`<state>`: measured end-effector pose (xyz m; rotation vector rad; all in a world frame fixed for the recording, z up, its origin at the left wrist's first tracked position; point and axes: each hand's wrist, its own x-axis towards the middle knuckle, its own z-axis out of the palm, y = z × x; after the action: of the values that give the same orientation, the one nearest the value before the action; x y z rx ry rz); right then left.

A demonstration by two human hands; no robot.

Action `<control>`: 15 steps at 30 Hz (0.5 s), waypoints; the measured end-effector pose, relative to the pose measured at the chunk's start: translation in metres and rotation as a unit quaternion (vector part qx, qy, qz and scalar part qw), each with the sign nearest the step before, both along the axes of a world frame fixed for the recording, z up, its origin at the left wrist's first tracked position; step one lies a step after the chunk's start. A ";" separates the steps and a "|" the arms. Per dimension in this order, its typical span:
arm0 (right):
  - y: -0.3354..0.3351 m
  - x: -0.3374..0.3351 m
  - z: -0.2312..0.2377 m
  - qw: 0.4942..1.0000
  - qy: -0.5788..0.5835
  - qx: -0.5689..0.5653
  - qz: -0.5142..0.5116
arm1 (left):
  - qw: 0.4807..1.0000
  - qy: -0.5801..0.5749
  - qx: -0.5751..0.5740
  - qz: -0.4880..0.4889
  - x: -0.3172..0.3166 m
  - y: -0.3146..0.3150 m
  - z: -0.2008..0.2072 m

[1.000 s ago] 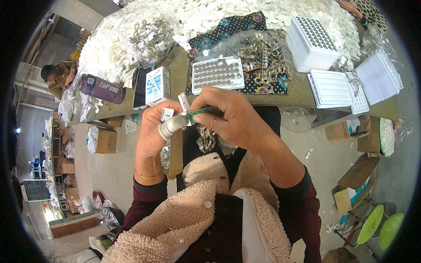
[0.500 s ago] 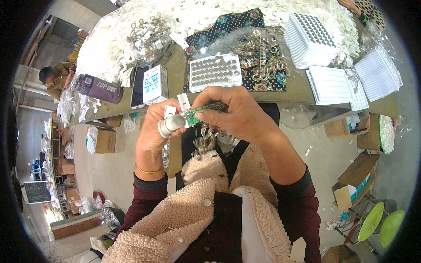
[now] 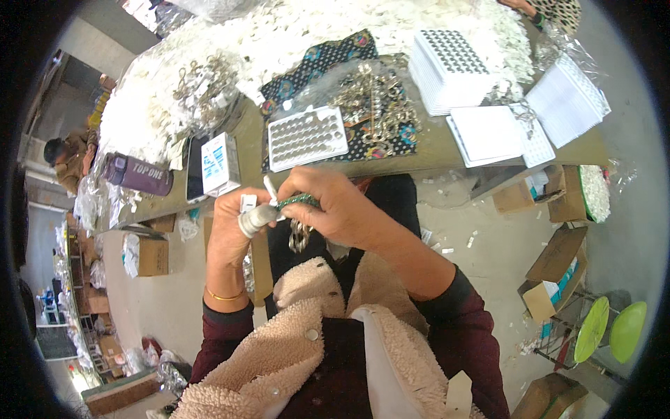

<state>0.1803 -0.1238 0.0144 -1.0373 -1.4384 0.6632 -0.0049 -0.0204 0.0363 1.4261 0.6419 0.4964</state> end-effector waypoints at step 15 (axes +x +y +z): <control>-0.009 -0.014 -0.010 0.889 -0.374 0.151 -0.216 | 0.993 -0.027 0.014 0.115 0.024 -0.024 -0.030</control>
<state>0.1662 -0.1329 0.0040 -1.3711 -1.7915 -0.3333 0.0191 -0.0443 0.0067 1.3669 0.7632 0.7244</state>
